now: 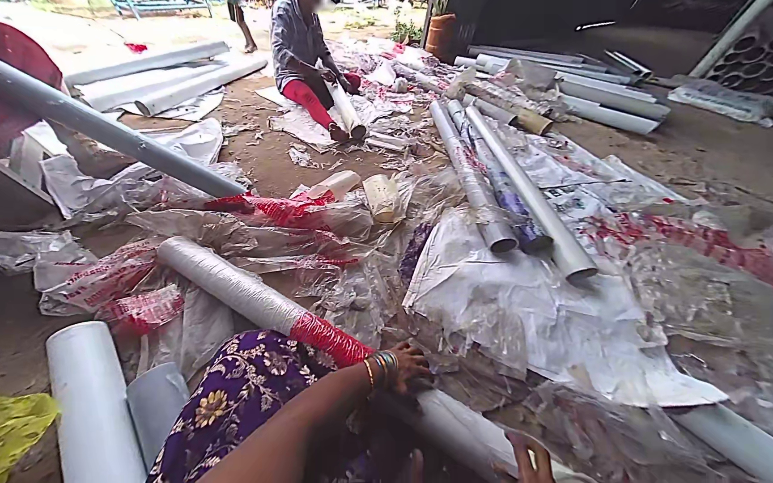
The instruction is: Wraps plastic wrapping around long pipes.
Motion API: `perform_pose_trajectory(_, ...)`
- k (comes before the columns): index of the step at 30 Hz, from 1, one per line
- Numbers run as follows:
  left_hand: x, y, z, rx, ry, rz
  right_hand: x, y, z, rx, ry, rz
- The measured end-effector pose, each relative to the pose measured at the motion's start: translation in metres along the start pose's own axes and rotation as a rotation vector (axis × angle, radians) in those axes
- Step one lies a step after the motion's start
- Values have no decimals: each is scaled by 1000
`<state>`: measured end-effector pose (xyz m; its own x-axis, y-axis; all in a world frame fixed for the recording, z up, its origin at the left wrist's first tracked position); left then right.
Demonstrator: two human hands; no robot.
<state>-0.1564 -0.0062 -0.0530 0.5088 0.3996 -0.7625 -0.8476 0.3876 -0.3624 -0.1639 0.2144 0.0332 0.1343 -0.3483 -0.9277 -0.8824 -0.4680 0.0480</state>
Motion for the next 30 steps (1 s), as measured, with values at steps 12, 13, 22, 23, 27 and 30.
perform_pose_trajectory(12,-7,2,9,10,153,123,60,22,-1,245,-231,-722)
perform_pose_trajectory(13,-7,2,9,-2,155,117,59,22,-1,246,-245,-724)
perform_pose_trajectory(22,-12,0,2,-137,151,105,60,-3,0,226,-226,-632)
perform_pose_trajectory(23,-15,1,1,-145,156,114,58,-9,2,214,-190,-532)
perform_pose_trajectory(27,-26,9,-5,-168,160,122,36,-24,14,173,-100,-177)
perform_pose_trajectory(30,-34,16,-6,-170,181,103,33,-31,26,56,-77,13)
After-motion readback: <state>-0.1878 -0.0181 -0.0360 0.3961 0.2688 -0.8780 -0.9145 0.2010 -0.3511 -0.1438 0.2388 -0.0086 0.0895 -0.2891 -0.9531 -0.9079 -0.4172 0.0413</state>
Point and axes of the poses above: each hand's wrist, its own y-axis towards the middle knuckle, its own x-axis out of the palm, z = x × y, the point moved 9 cm from there along y, towards the middle knuckle, and after that the axes turned 2 degrees about z, right-handed, at the moved point
